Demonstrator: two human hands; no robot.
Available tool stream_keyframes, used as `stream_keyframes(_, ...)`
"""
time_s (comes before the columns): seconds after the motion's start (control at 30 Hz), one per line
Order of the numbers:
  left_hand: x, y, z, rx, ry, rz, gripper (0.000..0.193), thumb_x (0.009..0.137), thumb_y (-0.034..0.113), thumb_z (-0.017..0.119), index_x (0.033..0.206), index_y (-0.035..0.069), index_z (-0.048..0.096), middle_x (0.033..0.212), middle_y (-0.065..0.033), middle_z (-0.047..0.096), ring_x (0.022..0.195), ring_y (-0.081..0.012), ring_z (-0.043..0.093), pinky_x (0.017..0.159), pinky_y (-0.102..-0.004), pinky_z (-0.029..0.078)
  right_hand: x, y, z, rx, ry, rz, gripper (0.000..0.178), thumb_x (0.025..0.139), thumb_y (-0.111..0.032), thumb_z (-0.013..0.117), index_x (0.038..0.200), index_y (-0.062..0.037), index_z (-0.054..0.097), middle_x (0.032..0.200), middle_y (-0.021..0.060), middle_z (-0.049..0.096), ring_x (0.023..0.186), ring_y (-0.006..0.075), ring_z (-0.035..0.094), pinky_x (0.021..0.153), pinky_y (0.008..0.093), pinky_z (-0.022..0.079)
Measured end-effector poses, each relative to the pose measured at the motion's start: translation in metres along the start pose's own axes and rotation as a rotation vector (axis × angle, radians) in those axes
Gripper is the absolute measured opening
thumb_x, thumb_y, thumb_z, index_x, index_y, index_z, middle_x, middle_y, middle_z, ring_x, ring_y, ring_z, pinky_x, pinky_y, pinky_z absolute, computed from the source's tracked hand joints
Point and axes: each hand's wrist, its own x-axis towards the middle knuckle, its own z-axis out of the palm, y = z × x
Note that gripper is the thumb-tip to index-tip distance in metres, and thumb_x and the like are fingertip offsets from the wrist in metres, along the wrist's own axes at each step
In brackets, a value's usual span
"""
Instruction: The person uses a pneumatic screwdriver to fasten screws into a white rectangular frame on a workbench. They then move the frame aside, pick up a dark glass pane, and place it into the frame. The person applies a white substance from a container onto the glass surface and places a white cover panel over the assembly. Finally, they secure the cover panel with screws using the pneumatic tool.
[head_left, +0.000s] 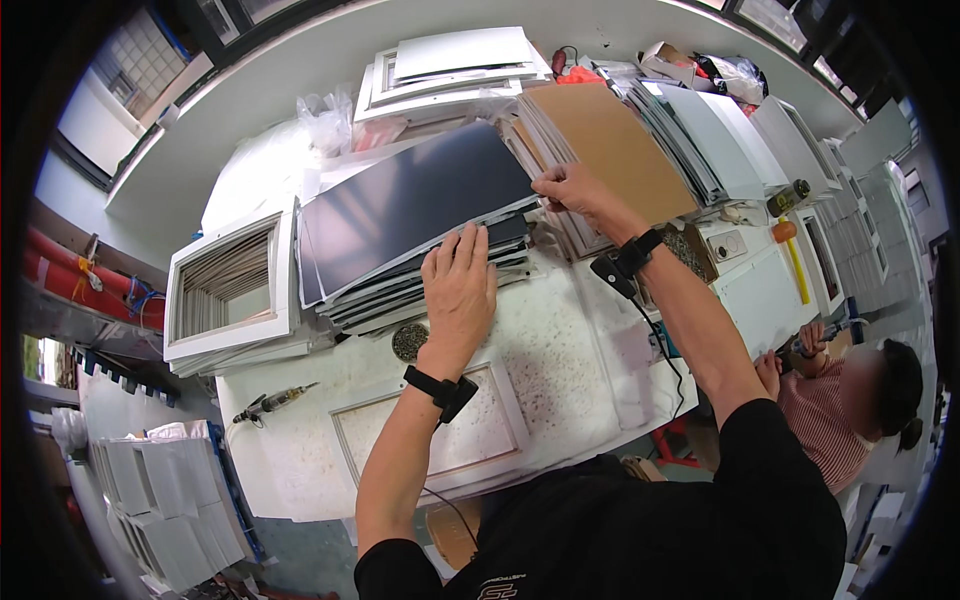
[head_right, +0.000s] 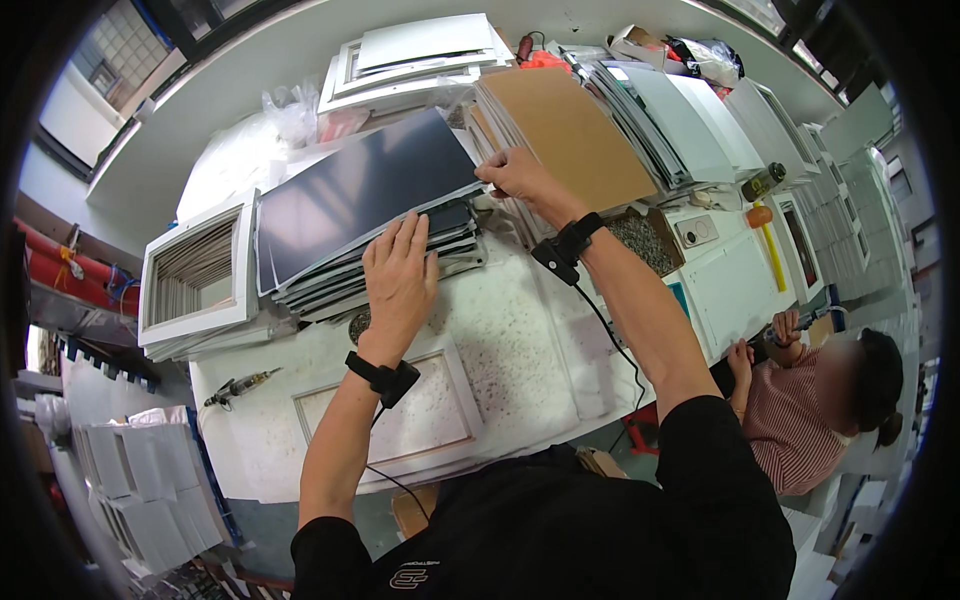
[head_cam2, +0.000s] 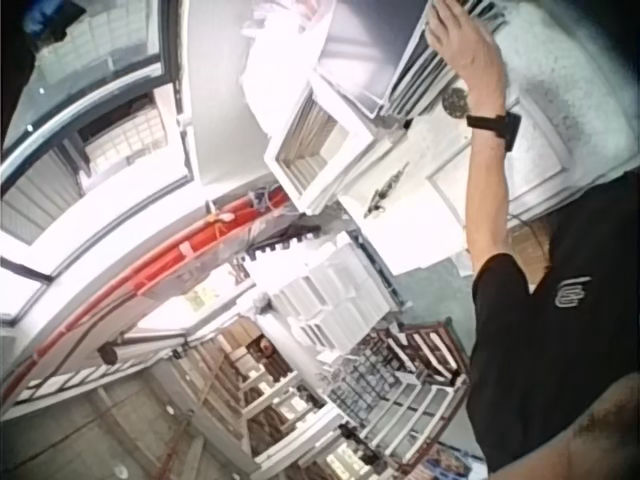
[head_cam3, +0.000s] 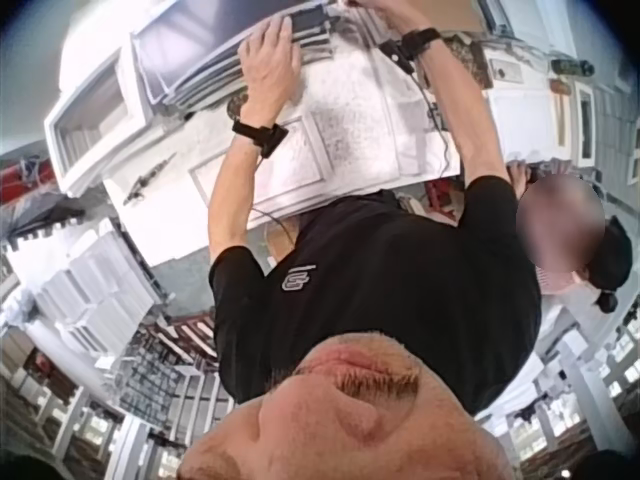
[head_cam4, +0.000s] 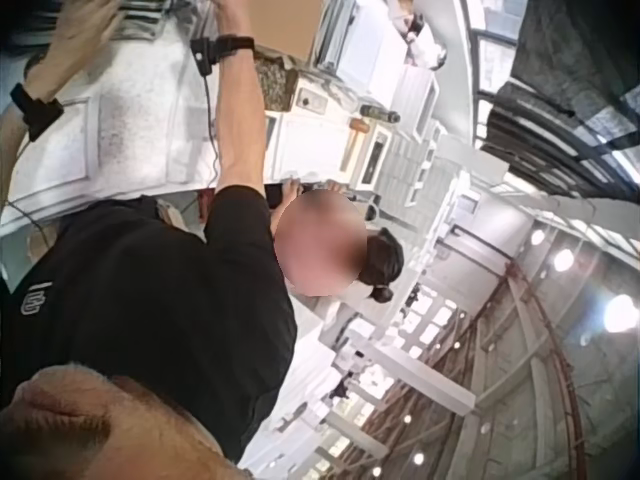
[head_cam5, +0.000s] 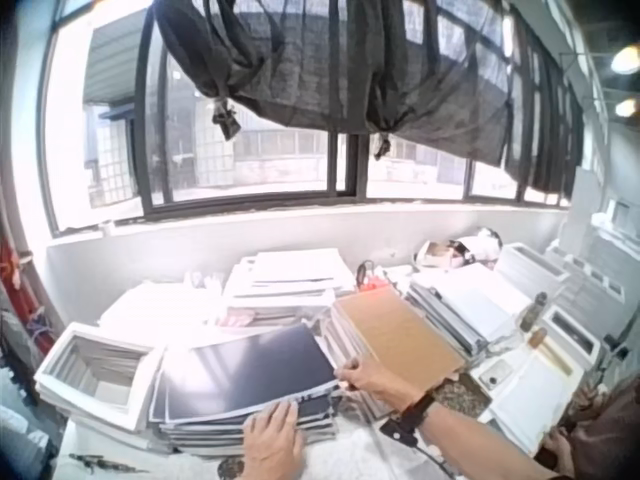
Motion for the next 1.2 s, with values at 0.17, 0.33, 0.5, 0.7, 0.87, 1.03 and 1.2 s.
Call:
stream_keyframes(0.17, 0.002, 0.002, -0.005, -0.045, 0.01, -0.02, 0.05, 0.091, 0.017, 0.068, 0.139, 0.005, 0.06, 0.14, -0.0103, 0.061, 0.127, -0.0318, 0.054, 0.11, -0.0466, 0.038, -0.005, -0.044, -0.006, 0.016, 0.017, -0.113, 0.024, 0.094, -0.025, 0.077, 0.102, -0.0032, 0.069, 0.091, 0.0018, 0.063, 0.079, 0.0094, 0.061, 0.071, 0.0264, 0.058)
stream_keyframes(0.33, 0.004, 0.012, -0.018, -0.782, 0.067, -0.603, 0.043, 0.101, 0.024, 0.065, 0.135, 0.0, 0.055, 0.122, -0.0126, 0.067, 0.121, -0.0239, 0.058, 0.098, -0.0399, 0.048, -0.01, -0.073, -0.011, 0.011, -0.022, -0.113, 0.028, 0.095, -0.026, 0.076, 0.109, -0.0025, 0.069, 0.092, 0.0006, 0.063, 0.078, 0.0092, 0.062, 0.076, 0.0269, 0.057)
stream_keyframes(0.5, 0.028, 0.009, -0.026, -1.877, 0.481, -1.077, 0.049, 0.108, 0.034, 0.057, 0.131, -0.008, 0.046, 0.125, -0.016, 0.062, 0.115, -0.0229, 0.06, 0.102, -0.0382, 0.052, -0.014, -0.08, -0.008, -0.015, -0.05, -0.09, 0.029, 0.096, -0.026, 0.074, 0.109, -0.0012, 0.069, 0.089, 0.0002, 0.061, 0.078, 0.0094, 0.061, 0.077, 0.0275, 0.058)
stream_keyframes(0.7, 0.046, -0.022, -0.002, -2.018, 0.596, -1.001, 0.027, 0.108, 0.025, 0.057, 0.111, -0.001, 0.054, 0.11, -0.0129, 0.062, 0.103, -0.0224, 0.062, 0.101, -0.0366, 0.056, -0.016, -0.078, -0.009, -0.031, -0.092, -0.097, 0.029, 0.097, -0.028, 0.072, 0.108, -0.0015, 0.069, 0.088, -0.0004, 0.06, 0.079, 0.0097, 0.06, 0.076, 0.0281, 0.057)
stream_keyframes(0.87, 0.042, -0.023, -0.004, -1.95, 0.609, -1.108, 0.02, 0.106, 0.02, 0.061, 0.101, 0.001, 0.056, 0.101, -0.0086, 0.062, 0.093, -0.0181, 0.063, 0.093, -0.0322, 0.059, -0.014, -0.08, -0.014, -0.051, -0.046, -0.183, 0.03, 0.097, -0.03, 0.072, 0.107, -0.0016, 0.071, 0.091, 0.0008, 0.063, 0.082, 0.0104, 0.062, 0.077, 0.0284, 0.056)
stream_keyframes(1.03, 0.037, -0.024, -0.003, -1.912, 0.589, -1.12, 0.021, 0.105, 0.022, 0.063, 0.099, 0.003, 0.057, 0.099, -0.0068, 0.062, 0.091, -0.0159, 0.063, 0.09, -0.0308, 0.059, 0.003, -0.089, -0.018, -0.039, -0.068, -0.156, 0.031, 0.097, -0.031, 0.073, 0.107, -0.0024, 0.072, 0.098, 0.0032, 0.068, 0.083, 0.0112, 0.063, 0.08, 0.0282, 0.054)
stream_keyframes(1.2, 0.035, -0.026, -0.011, -1.849, 0.6, -1.162, 0.023, 0.104, 0.024, 0.066, 0.096, 0.005, 0.056, 0.097, -0.0051, 0.062, 0.089, -0.0141, 0.063, 0.087, -0.0306, 0.058, 0.018, -0.094, -0.005, -0.027, -0.116, -0.126, 0.035, 0.093, -0.029, 0.077, 0.11, 0.0006, 0.071, 0.098, 0.0084, 0.071, 0.083, 0.016, 0.068, 0.077, 0.0282, 0.058)
